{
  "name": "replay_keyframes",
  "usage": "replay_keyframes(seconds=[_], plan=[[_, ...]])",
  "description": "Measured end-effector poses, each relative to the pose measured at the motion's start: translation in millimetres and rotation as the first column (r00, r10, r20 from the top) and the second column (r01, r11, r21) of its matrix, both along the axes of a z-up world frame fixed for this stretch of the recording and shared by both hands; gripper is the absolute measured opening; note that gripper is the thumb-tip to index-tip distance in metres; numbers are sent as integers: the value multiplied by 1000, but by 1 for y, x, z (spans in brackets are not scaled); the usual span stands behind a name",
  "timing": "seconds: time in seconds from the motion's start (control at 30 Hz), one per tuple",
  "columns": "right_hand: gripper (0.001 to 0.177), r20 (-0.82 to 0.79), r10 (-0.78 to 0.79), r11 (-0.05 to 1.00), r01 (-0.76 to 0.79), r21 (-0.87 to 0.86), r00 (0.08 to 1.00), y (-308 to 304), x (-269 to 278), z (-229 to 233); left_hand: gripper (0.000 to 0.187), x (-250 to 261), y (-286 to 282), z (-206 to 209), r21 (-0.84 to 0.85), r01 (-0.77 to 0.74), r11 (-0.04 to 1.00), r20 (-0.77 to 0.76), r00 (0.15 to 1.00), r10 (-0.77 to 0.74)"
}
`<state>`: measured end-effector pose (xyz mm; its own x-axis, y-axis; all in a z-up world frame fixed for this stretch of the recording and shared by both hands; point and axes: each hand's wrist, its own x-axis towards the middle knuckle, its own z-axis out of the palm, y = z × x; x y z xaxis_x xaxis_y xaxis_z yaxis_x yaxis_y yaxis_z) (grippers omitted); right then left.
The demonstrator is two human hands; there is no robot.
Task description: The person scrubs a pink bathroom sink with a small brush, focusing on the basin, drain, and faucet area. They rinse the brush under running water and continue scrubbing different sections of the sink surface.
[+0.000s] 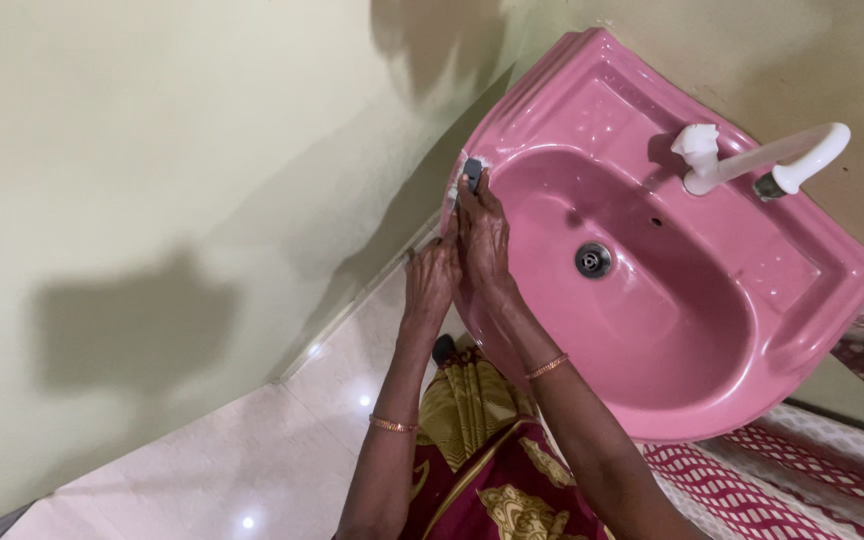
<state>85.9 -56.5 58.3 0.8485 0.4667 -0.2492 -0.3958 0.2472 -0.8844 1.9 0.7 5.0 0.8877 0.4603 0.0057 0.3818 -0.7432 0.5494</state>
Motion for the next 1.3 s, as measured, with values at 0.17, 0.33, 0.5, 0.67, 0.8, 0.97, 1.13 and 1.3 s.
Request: replay_keyframes(seconds=[0.17,0.33,0.5,0.67,0.8,0.97,1.13,1.3], plan=[[72,-260,-2,974,-57,-220,966,-13,-32,49,61,-30,-21,-12,0,-38,999,79,996,38],[69,-1,73,954,-70,-293,997,-6,1,8,61,-5,-11,-14,63,-29,998,33,999,27],[56,-211,-25,994,3,-107,977,-20,-23,1,58,-26,-30,-3,51,-67,996,40,997,65],[54,72,81,947,-54,-316,994,-36,-43,9,59,-52,-51,-5,-56,-96,994,2,995,96],[57,49,133,925,-107,-364,990,-31,-26,15,55,-33,-43,-19,-15,-109,994,-12,994,109],[49,-148,69,987,-89,-135,987,-37,-45,27,56,-46,-52,-16,-15,-129,992,66,989,130],[52,307,212,935,-101,-339,928,-59,-70,19,55,-73,-77,-8,-1,-156,988,12,988,156],[55,128,224,919,-165,-359,966,-51,-45,15,56,-54,-68,-16,1,-169,986,9,986,169]])
